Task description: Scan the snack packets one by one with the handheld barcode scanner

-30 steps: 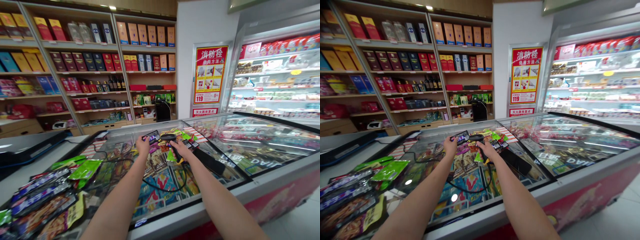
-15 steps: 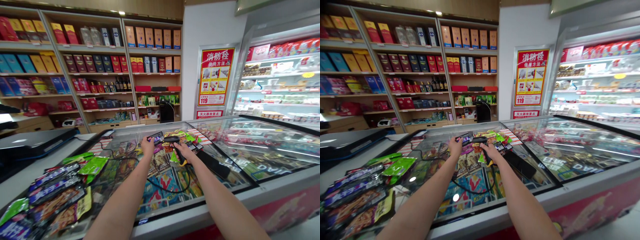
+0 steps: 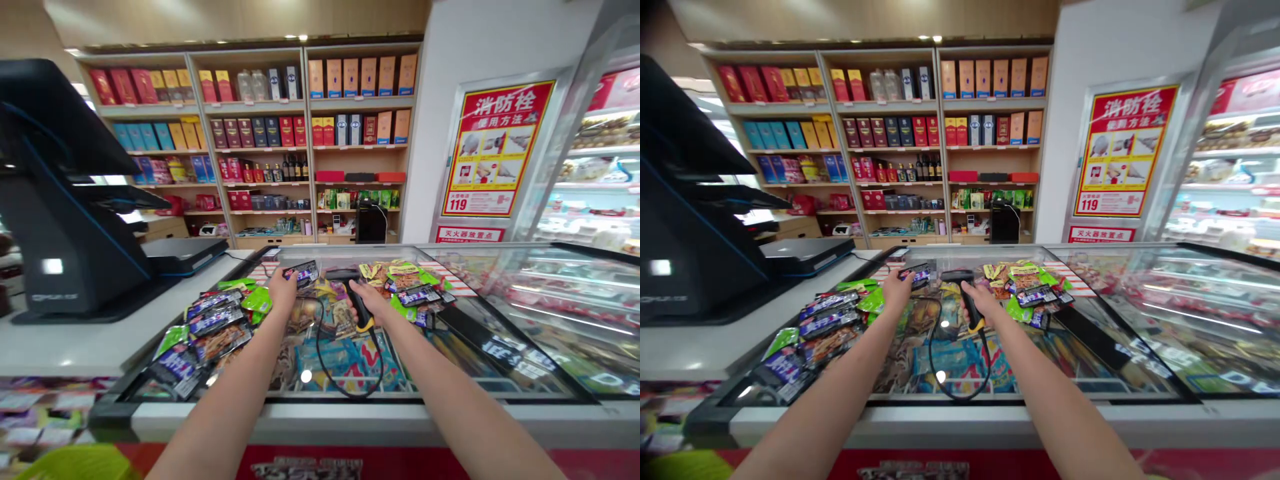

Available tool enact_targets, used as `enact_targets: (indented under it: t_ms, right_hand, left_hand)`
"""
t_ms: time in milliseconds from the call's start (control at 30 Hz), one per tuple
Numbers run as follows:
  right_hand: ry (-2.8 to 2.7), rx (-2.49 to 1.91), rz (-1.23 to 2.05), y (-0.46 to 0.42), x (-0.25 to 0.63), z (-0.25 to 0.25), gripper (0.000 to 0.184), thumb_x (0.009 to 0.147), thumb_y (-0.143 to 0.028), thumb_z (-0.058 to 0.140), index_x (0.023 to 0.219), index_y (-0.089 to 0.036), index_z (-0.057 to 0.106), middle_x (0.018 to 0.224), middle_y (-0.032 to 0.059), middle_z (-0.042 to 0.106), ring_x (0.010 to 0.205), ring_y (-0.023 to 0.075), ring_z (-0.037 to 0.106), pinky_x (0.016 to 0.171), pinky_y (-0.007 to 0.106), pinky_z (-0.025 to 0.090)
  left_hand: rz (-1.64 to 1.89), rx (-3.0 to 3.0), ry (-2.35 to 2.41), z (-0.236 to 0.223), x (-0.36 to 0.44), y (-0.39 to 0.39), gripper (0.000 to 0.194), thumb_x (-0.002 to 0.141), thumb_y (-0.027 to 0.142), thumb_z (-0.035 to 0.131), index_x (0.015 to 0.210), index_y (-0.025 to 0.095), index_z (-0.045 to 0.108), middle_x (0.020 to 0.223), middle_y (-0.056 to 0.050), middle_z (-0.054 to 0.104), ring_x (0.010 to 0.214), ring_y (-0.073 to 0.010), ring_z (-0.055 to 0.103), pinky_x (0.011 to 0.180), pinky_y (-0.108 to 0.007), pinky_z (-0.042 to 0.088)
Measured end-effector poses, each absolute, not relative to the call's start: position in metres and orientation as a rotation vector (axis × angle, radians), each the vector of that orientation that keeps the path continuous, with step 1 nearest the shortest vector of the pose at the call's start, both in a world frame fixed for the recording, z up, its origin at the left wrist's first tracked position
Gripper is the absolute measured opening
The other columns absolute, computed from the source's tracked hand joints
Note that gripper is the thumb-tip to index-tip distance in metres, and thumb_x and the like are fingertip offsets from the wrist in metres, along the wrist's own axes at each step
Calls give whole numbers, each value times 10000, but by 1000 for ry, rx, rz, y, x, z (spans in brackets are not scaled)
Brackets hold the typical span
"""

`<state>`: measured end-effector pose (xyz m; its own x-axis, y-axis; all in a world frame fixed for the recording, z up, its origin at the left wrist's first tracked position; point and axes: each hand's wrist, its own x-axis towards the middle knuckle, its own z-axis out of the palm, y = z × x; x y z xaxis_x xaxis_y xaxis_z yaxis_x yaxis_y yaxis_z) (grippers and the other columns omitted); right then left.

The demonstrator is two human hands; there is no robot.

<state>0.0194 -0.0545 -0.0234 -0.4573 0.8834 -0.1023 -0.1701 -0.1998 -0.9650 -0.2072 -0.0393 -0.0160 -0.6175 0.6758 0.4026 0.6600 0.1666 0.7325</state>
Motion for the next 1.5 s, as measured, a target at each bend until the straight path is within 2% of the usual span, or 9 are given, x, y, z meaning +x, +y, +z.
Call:
enact_targets:
  t_ms: [267,433,567,633,733,867,1033,1367,1500]
  right_hand:
    - [-1436,-801,1893,-79,-101,-24,350,831,-523,588,817,-202,449,478,-62,533,343,92,482,349,200,419]
    - [-1492,-788,1926,-92,-146,-22,311,873,-495,546,836,-204,444,489,-66,532,349,91,481,356,203,425]
    - [-1499,-810,1933,-97,-157,-20,298,885,-483,540,860,-204,439,497,-70,532,349,93,483,360,216,437]
    - [-1493,-808,1924,-97,-156,-20,316,870,-497,560,864,-204,441,500,-71,532,351,92,486,364,216,441]
    - [-1484,-805,1902,-95,-148,-18,324,858,-500,576,856,-206,439,504,-71,536,350,90,484,359,212,439]
    - [-1451,-816,1845,-88,-122,-19,311,860,-489,569,847,-206,441,496,-68,540,349,91,486,351,205,433]
    - [-1342,-887,1743,-74,-64,-25,338,849,-500,572,769,-194,453,471,-61,522,335,85,467,337,199,410]
    - [-1116,-1009,1476,-50,89,-42,337,834,-491,594,736,-192,473,489,-47,534,344,89,476,335,209,412]
    - [-1082,-1038,1353,-49,139,-46,325,826,-487,604,769,-186,496,498,-45,546,348,93,484,334,213,421]
  left_hand:
    - [1475,1242,2605,-5,-300,-99,289,802,340,570,1030,185,657,1014,-101,708,963,-254,640,821,-332,459]
    - [1364,1196,2701,2,-330,-115,264,807,333,564,1028,212,641,1012,-106,702,998,-290,626,872,-405,432]
    - [1397,1159,2772,0,-335,-120,349,797,282,576,1140,217,576,1209,-121,618,1142,-303,552,951,-493,375]
    - [1453,1178,2789,1,-332,-120,389,795,272,577,1179,213,547,1304,-135,539,1209,-305,497,956,-504,372]
    - [1525,1260,2748,4,-322,-115,349,806,276,567,1150,218,559,1332,-131,487,1231,-298,469,962,-499,376]
    - [1586,1422,2618,8,-293,-98,312,813,283,562,1118,219,577,1286,-122,503,1233,-286,464,967,-475,389]
    - [1498,1567,2453,1,-231,-72,306,818,281,549,1113,209,586,1265,-129,520,1198,-280,494,935,-454,418]
    - [895,1796,2034,-32,-58,-28,306,816,378,549,1091,255,603,1154,-80,665,1114,-267,582,961,-461,367]
    - [679,1821,1980,-39,2,-17,365,814,483,530,1061,229,618,1104,-113,691,1071,-302,608,964,-500,345]
